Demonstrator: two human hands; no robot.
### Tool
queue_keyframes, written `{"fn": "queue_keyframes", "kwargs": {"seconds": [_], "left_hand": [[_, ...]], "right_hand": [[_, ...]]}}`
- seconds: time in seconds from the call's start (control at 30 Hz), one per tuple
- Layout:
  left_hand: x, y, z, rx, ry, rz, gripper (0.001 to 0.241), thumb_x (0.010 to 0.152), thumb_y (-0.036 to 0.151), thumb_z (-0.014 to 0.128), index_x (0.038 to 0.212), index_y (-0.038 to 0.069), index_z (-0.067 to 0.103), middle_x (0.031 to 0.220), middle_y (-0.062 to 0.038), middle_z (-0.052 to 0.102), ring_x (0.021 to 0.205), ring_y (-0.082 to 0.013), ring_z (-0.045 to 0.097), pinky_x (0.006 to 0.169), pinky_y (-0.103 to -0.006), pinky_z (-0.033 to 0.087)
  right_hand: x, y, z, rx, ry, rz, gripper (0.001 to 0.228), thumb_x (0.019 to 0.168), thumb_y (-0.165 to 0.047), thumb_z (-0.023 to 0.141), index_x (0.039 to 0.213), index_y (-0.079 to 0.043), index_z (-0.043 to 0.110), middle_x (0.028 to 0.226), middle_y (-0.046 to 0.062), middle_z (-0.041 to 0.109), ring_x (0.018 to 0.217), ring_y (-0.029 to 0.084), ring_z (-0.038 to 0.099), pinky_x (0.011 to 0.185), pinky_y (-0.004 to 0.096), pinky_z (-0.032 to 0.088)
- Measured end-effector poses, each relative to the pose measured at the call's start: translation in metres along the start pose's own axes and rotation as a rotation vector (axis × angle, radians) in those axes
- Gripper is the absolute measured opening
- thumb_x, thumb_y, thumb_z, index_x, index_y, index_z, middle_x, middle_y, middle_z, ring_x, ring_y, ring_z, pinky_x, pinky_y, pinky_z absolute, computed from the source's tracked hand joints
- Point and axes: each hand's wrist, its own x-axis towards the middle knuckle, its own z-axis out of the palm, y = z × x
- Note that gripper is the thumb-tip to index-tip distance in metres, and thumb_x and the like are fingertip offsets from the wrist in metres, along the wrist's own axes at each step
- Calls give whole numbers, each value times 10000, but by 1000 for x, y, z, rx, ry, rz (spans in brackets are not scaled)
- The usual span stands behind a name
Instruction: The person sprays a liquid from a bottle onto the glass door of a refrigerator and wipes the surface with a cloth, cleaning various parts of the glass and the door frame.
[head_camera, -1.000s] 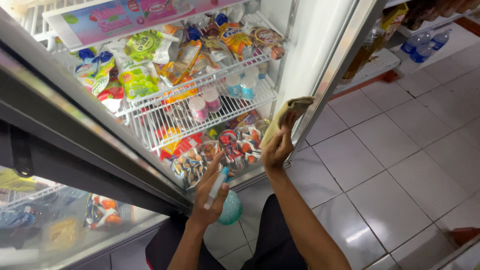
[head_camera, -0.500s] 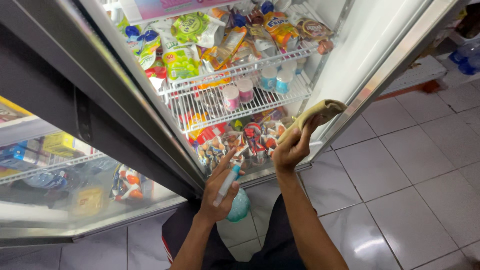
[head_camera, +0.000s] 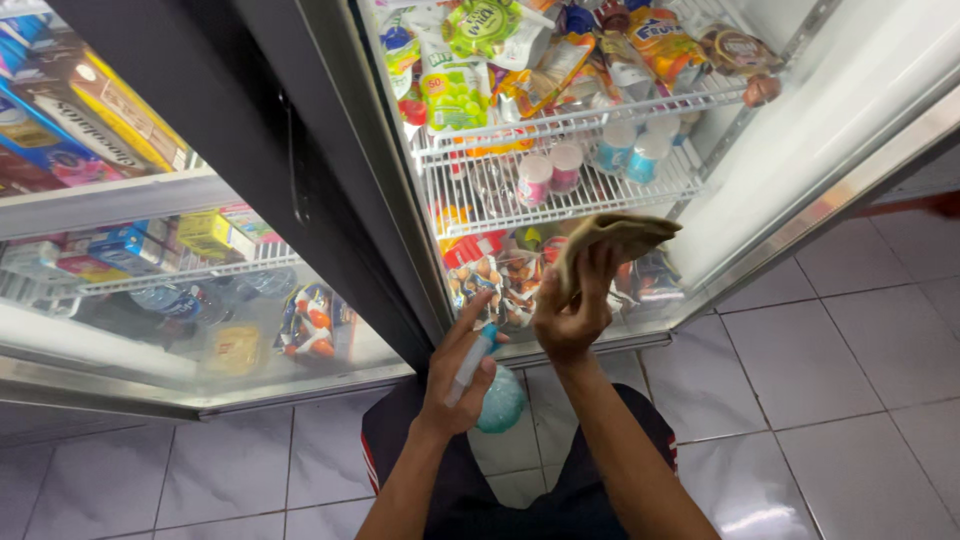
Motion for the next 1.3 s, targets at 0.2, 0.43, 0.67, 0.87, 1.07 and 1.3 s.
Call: {"fn": "queue_keyframes", "kwargs": {"seconds": [0.2, 0.43, 0.67, 0.87, 1.07, 1.3], "left_hand": [[-34, -13, -15, 48, 239, 20, 535, 1073, 448, 509, 1058, -56, 690, 1448, -249, 603, 1284, -333, 655, 1068, -407, 535], [-48, -26, -25, 101, 251, 22, 500, 1084, 408, 541, 1101, -64, 704, 1408, -259, 600, 1253, -339, 664, 1064, -416, 530], [-25, -30, 1, -28, 76, -48, 524, 1086, 399, 544, 1234, -90, 657, 1578, -268, 452, 1283, -315, 659, 1156, -440, 484], [-2, -26, 34, 79, -40, 34, 433, 1094, 327, 546, 1132, -76, 701, 1581, -274, 473, 1438, -423, 530, 1184, -466, 419], [19, -29, 77, 21, -88, 80, 416, 1085, 341, 547, 1076, -47, 699, 1588, -288, 437, 1404, -411, 565, 1112, -429, 495], [4, -38, 83, 21, -42, 8, 448, 1094, 373, 522, 1102, -36, 702, 1587, -279, 456, 1389, -382, 584, 1103, -430, 499]], "right_hand": [[-29, -22, 38, -158, -322, -409, 330, 940, -84, 729, 1268, -49, 731, 1378, 100, 661, 1462, 297, 478, 1273, 476, 255], [-38, -16, 40, -269, -432, -660, 289, 1012, -166, 666, 1292, -180, 737, 1367, -23, 682, 1414, 185, 477, 1245, 445, 218], [-56, 42, 7, -401, -399, -553, 298, 997, -126, 676, 1289, -158, 728, 1359, 15, 677, 1372, 243, 537, 1222, 505, 295], [-28, 114, -52, -457, -191, -377, 356, 1056, -69, 536, 1387, 16, 636, 1522, 225, 516, 1466, 449, 431, 1229, 625, 316], [24, 168, -132, -553, 12, -93, 481, 1075, 40, 390, 1554, 83, 378, 1622, 328, 349, 1524, 522, 347, 1293, 570, 324], [-4, 138, -115, -333, 68, 149, 504, 1063, 52, 421, 1562, 90, 364, 1640, 294, 363, 1549, 421, 381, 1280, 462, 353]]}}
